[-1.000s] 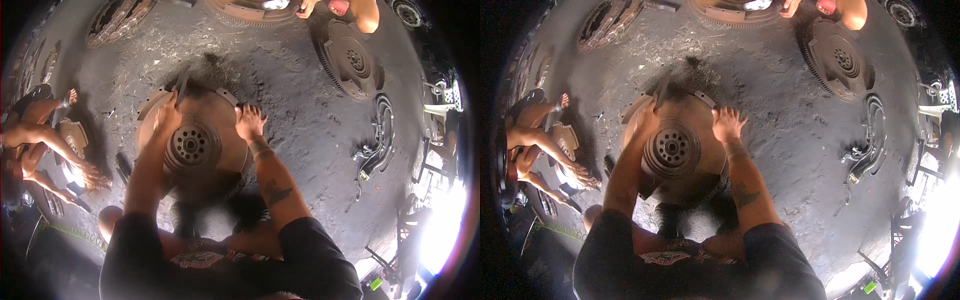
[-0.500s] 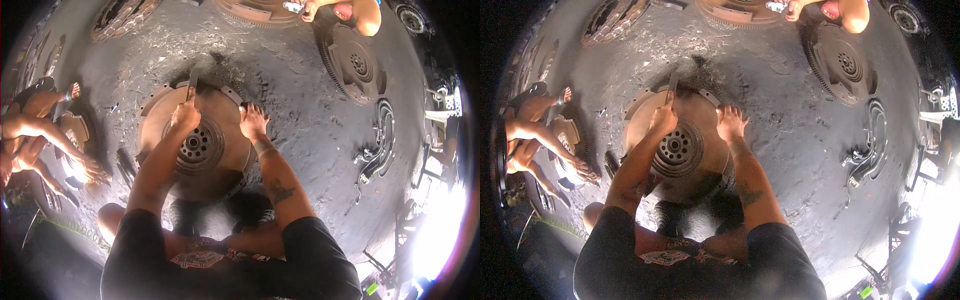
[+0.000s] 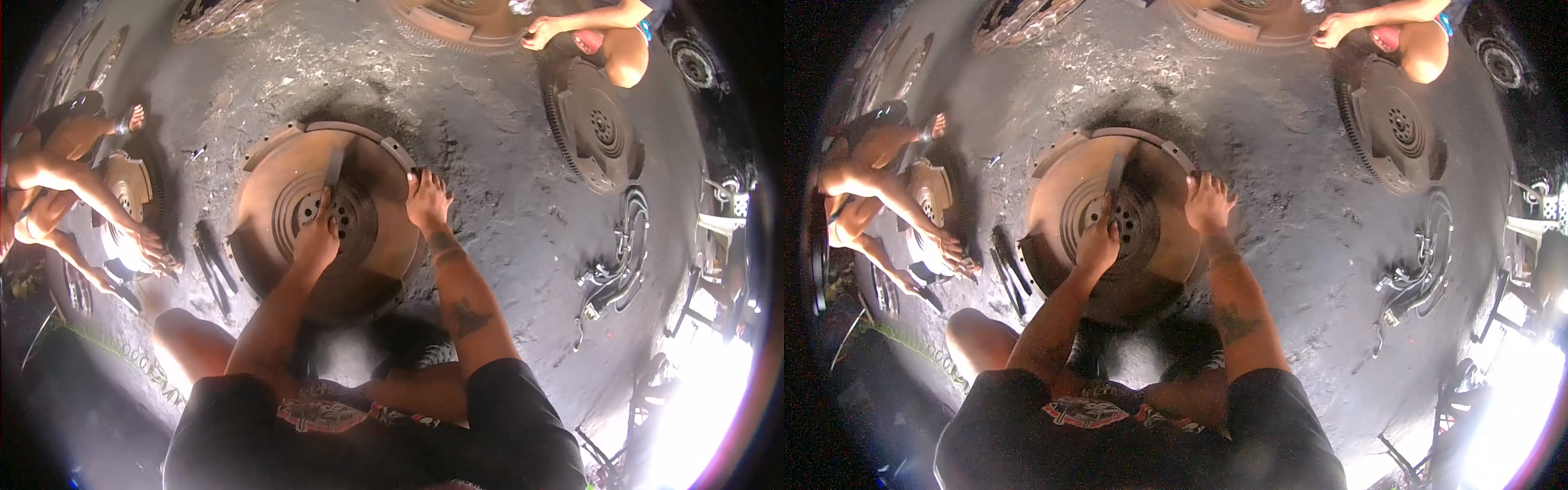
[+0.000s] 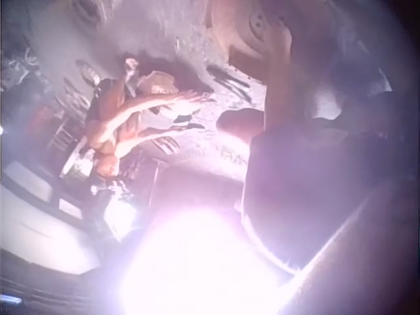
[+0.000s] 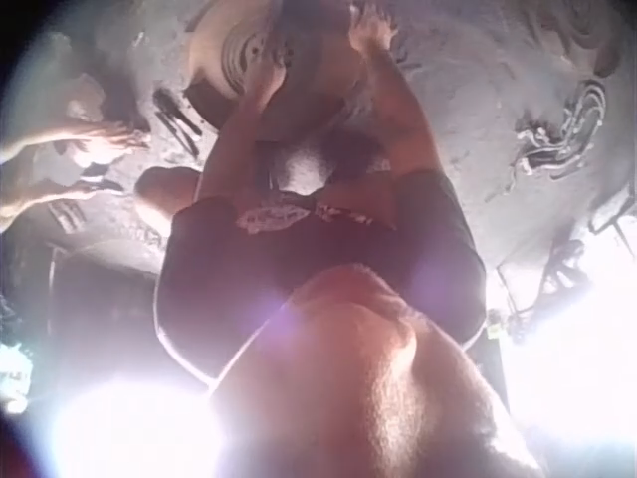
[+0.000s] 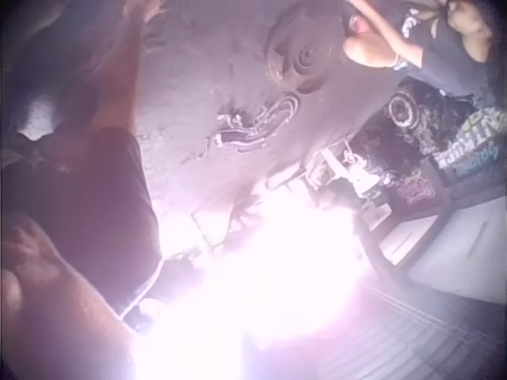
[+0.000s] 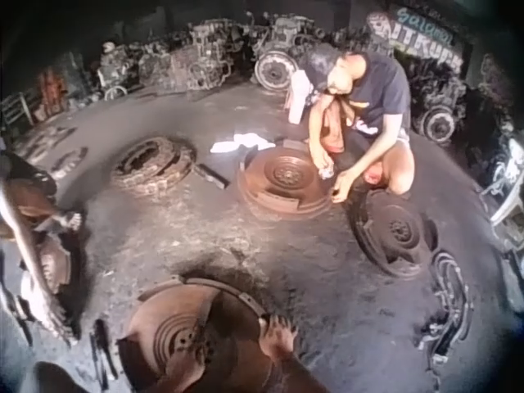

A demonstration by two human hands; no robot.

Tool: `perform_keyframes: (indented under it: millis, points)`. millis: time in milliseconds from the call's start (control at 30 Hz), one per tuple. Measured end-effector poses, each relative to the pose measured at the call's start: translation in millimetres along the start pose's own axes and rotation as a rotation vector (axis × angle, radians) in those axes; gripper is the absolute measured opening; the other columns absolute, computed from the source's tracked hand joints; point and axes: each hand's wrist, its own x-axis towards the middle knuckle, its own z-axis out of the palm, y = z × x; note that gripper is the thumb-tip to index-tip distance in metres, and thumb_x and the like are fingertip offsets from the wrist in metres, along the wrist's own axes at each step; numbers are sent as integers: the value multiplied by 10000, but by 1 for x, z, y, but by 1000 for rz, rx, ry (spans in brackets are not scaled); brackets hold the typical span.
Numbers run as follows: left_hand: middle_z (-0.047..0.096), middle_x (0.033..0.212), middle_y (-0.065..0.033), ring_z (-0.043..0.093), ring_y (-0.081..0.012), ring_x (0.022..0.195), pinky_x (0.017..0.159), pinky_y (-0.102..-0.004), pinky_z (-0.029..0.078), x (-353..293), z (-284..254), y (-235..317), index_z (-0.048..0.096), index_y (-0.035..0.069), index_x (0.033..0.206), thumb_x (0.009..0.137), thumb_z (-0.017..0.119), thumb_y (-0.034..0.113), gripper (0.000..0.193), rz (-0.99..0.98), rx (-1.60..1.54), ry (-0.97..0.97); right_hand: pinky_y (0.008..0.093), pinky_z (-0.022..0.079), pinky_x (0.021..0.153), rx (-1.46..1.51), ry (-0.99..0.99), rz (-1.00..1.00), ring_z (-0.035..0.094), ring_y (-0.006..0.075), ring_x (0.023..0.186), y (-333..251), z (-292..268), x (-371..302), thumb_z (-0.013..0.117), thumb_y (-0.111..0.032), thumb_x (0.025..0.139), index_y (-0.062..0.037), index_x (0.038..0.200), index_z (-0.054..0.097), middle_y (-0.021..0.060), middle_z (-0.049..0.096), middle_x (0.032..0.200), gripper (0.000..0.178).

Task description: Using a hand file to resurface or clean a vehicle flywheel on the floor of a service bay.

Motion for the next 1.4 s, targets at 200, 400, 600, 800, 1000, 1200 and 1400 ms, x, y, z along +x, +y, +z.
perform_keyframes:
  millis: [200,400,600,800,1000,1200,1400]
  points:
    - [657,904,-267,648,-434,823,733,-535,519,81,-11,-17,175,215,1564,944,488,162,696,64,109,266,729,207,1078,-25,14,-21,425,359,1337,-23,8,-4,308,-480,1039,-53,1327,491,158,525,1364,547]
    - [673,874,-269,652,-456,779,722,-556,517,-10,28,-36,172,232,1558,952,504,204,691,70,29,135,732,193,1087,-32,58,-20,430,363,1331,-4,8,-3,299,-469,1043,-58,1300,501,166,537,1336,525]
    - [640,751,-242,628,-436,681,641,-539,482,-18,24,-56,256,233,1543,954,534,181,654,157,24,228,742,203,1075,-44,35,2,429,364,1331,-9,9,-2,300,-475,1042,-54,1290,511,170,540,1328,533]
    - [650,745,-207,621,-408,632,571,-485,479,4,32,-40,338,204,1520,958,537,185,597,150,-17,338,741,209,1075,-45,57,-4,424,370,1334,-7,7,-3,318,-480,1036,-39,1287,511,165,542,1329,544]
    - [644,904,-290,657,-397,739,659,-484,499,42,-9,-5,318,164,1533,988,496,167,573,69,-113,178,721,220,1084,-43,-9,10,452,393,1316,-13,-7,6,348,-485,1028,-63,1343,475,198,548,1319,542]
    - [673,925,-283,661,-452,830,776,-551,517,62,-5,-17,303,244,1529,994,455,265,557,165,-33,330,726,213,1081,-78,13,8,468,387,1301,-18,1,-1,333,-493,1030,-68,1293,498,194,561,1296,526]
    - [690,931,-251,660,-462,859,799,-559,529,48,20,-46,315,256,1520,997,437,310,539,255,23,446,725,198,1087,-55,-9,30,467,390,1300,-11,7,-2,304,-498,1034,-45,1324,479,197,546,1330,566]
